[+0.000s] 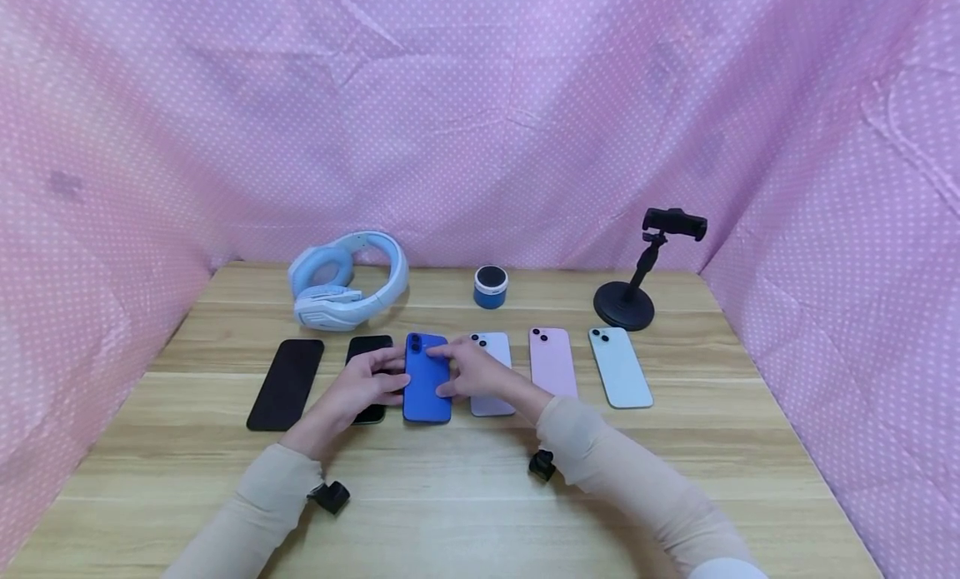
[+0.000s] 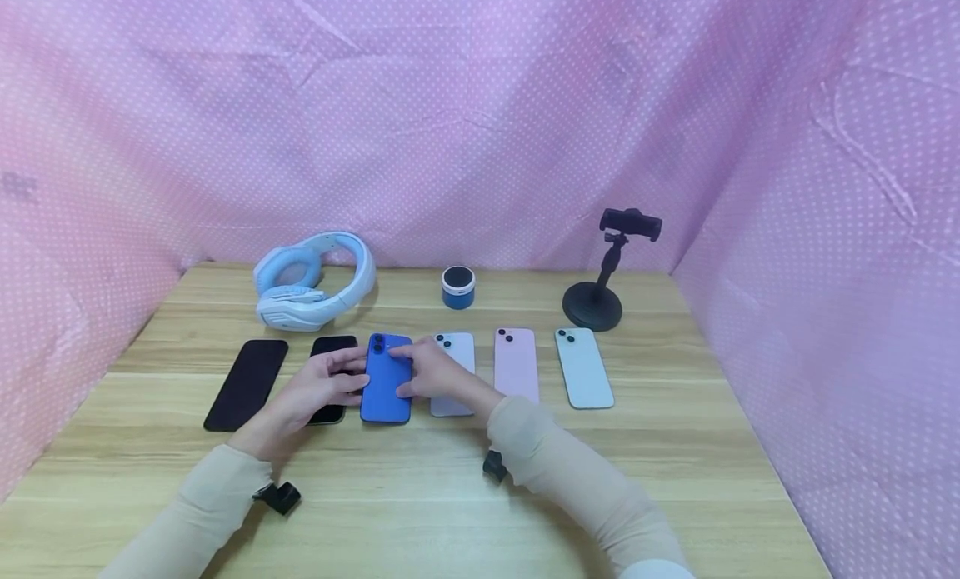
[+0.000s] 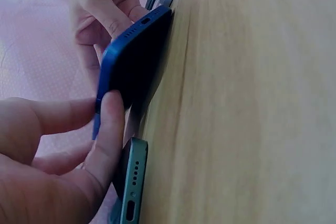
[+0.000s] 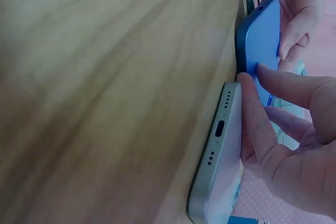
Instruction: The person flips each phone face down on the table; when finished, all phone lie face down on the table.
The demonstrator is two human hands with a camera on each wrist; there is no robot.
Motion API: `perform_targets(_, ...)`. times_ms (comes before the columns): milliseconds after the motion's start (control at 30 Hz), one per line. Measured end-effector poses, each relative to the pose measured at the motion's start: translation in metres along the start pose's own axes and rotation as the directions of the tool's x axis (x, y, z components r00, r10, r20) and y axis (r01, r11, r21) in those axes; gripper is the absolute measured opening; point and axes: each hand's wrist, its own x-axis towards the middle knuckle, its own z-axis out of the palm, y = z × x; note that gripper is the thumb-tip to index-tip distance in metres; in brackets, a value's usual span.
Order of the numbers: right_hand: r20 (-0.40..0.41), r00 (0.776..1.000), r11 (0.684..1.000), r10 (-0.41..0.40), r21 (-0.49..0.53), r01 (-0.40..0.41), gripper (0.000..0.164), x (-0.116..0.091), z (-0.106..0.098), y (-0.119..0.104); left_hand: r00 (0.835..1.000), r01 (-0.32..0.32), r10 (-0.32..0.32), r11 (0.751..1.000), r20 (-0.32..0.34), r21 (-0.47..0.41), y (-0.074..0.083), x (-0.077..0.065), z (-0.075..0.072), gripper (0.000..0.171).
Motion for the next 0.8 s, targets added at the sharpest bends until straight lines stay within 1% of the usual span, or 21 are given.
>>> perform_targets(200, -0.031, 0.998, 0.997, 0.062, 0.044, -0.06, 0.062, 0.0, 0.004, -0.002, 0.999, 0.012, -0.009, 0.995, -0.032, 0.1, 0.003, 0.002, 0.002, 0.053)
perform_targets(333, -0.035, 0.996, 0.996, 0.082, 0.049, -0.081, 0.062, -0.001, 0.006, -0.004, 0.999, 0.022, -0.016, 0.991, -0.044, 0.135, 0.005, 0.001, 0.003, 0.049)
perform_targets(467, -0.044, 0.995, 0.996, 0.09, 0.022, -0.089, 0.062, -0.001, 0.007, -0.006, 0.999, 0.023, -0.019, 0.989, -0.026, 0.148, 0.009, -0.001, 0.002, 0.048)
perform_targets(667, -0.056, 0.995, 0.996, 0.088, -0.016, -0.089, 0.062, 0.001, 0.007, -0.005, 1.0, -0.012, 0.012, 0.986, -0.001, 0.168, 0.015, -0.008, 0.001, 0.051)
perform_targets(800, -0.064, 0.993, 0.995, 0.098, -0.026, -0.1, 0.062, 0.003, 0.008, -0.004, 0.999, -0.032, 0.029, 0.985, 0.019, 0.172, 0.015, -0.01, 0.001, 0.054)
